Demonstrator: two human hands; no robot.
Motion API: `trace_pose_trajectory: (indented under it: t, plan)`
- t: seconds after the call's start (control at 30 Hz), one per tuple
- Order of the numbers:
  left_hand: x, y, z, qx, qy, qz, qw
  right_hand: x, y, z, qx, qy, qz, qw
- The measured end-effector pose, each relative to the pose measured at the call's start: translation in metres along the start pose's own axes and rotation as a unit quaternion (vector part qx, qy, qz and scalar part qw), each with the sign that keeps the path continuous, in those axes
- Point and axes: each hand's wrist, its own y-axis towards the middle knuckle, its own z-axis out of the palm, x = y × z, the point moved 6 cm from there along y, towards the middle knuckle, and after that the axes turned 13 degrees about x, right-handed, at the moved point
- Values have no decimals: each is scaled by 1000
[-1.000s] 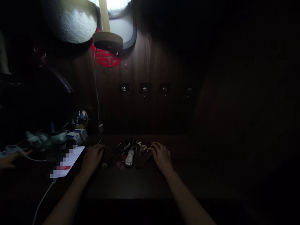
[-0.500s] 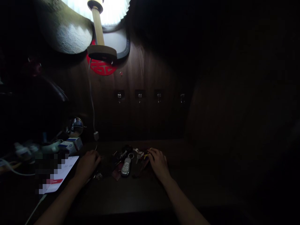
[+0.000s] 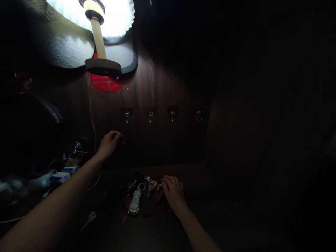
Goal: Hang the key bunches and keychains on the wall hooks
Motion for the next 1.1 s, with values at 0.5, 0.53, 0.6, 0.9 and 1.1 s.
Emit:
trace_pose_trajectory:
  t: [0.5, 0.53, 0.6, 0.9, 1.1]
  plan:
    - [-29, 66, 1, -32, 67, -1, 997, 0, 7, 1, 7, -12, 20, 1000]
    - [-27, 67, 2, -33, 66, -3, 997, 0, 7, 0, 6, -12, 19, 1000]
    - [-24, 69, 3, -35, 65, -5, 997, 0, 7, 0, 7, -14, 20, 1000]
    - [-22, 61, 7, -41, 37, -5, 998, -3, 8, 2, 8, -20, 23, 999]
    - [-10, 55, 10, -13, -10, -4, 1000, -4, 7, 2, 11, -18, 27, 999]
